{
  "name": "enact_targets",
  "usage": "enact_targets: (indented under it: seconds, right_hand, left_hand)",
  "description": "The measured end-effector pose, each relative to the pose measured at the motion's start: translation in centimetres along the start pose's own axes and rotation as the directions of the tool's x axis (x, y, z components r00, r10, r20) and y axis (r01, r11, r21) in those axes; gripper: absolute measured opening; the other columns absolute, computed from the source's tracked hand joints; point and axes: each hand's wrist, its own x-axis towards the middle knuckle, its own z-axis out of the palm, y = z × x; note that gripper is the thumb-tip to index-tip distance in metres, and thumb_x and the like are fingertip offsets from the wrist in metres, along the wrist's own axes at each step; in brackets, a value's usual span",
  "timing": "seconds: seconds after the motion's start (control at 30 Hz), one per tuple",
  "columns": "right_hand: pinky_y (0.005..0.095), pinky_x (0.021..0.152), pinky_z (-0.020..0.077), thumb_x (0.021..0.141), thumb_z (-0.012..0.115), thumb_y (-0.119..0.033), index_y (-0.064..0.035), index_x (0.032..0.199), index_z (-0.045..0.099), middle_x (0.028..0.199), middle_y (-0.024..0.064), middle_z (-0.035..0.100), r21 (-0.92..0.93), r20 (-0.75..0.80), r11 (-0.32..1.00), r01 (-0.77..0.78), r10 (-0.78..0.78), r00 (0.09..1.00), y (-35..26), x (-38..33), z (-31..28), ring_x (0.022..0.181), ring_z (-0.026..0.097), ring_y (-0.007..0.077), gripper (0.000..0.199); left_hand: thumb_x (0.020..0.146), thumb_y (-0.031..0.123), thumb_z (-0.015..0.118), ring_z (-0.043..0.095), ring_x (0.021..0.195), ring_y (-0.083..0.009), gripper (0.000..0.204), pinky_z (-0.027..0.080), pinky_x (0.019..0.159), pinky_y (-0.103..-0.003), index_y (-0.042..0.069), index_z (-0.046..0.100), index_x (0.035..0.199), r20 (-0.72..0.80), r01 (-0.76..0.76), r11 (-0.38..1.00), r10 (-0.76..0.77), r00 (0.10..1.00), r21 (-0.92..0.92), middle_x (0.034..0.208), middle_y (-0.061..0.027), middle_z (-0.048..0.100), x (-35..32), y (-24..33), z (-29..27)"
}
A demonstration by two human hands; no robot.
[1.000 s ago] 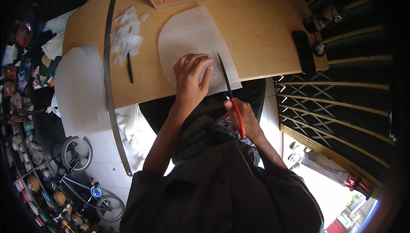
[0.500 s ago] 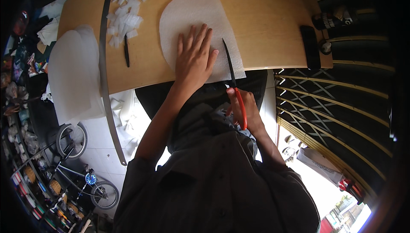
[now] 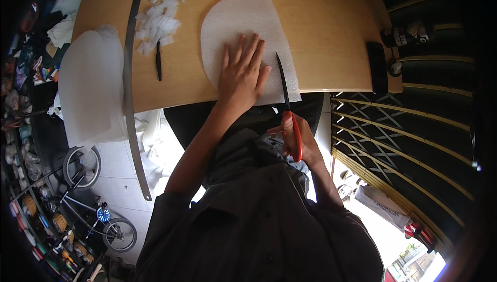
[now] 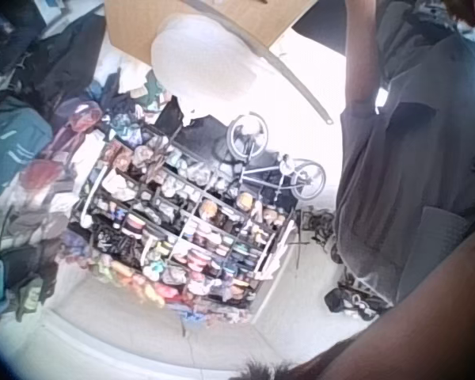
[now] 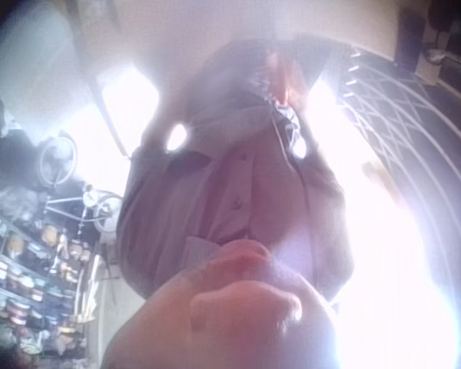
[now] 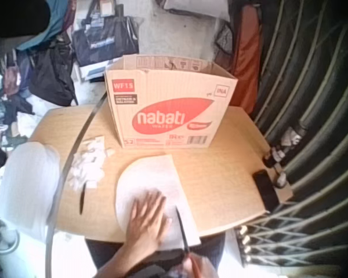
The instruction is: The person is cutting a semi-circular piece of white foam into smaller rectangular strips using scissors.
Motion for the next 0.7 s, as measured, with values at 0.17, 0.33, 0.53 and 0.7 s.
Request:
enact_targets:
  seconds: [0.17,0.33,0.53,0.7]
  right_hand:
    - [0.0287,0.039,0.0488,0.088,0.034,-0.081,0.0073,0.098,0.052,0.084,0.0203,0.072,0.000,-0.012,1.000,0.006,-0.006,1.000,-0.6,0.1,-0.1,0.043,0.062,0.0183,0.091]
    - [0.0295,0.040,0.0487,0.091,0.033,-0.078,0.0083,0.094,0.056,0.076,0.0188,0.070,-0.016,-0.022,1.000,-0.027,0.027,0.999,-1.5,0.8,0.0,0.043,0.062,0.0188,0.089]
    - [0.0305,0.041,0.0494,0.098,0.034,-0.068,0.0065,0.083,0.057,0.059,0.0150,0.064,-0.103,-0.065,0.995,0.002,-0.009,0.998,-1.7,0.8,0.2,0.042,0.062,0.0200,0.079]
    - [0.0296,0.038,0.0463,0.099,0.031,-0.068,0.0054,0.061,0.056,0.045,0.0102,0.053,-0.091,-0.108,0.995,0.041,-0.051,0.993,-1.7,0.8,0.6,0.039,0.059,0.0177,0.086]
  left_hand:
    - [0.099,0.031,0.052,0.034,0.143,-0.0356,0.053,0.020,0.118,-0.056,0.002,0.046,0.143,0.006,0.004,1.000,-0.004,1.000,-0.004,0.153,-0.0117,0.041,-0.1,0.0,0.0]
    - [0.098,0.030,0.053,0.035,0.143,-0.0351,0.053,0.021,0.118,-0.056,0.002,0.047,0.142,-0.011,-0.003,1.000,0.003,1.000,-0.009,0.152,-0.0120,0.043,0.0,0.0,-0.1]
    - [0.096,0.030,0.055,0.037,0.141,-0.0338,0.052,0.022,0.118,-0.056,0.001,0.050,0.139,-0.021,-0.012,1.000,0.012,1.000,0.000,0.150,-0.0127,0.045,0.1,0.1,-0.1]
    - [0.096,0.031,0.056,0.037,0.141,-0.0340,0.052,0.022,0.118,-0.056,0.001,0.050,0.139,-0.028,-0.020,1.000,0.020,0.999,-0.002,0.150,-0.0128,0.045,0.1,0.0,0.0]
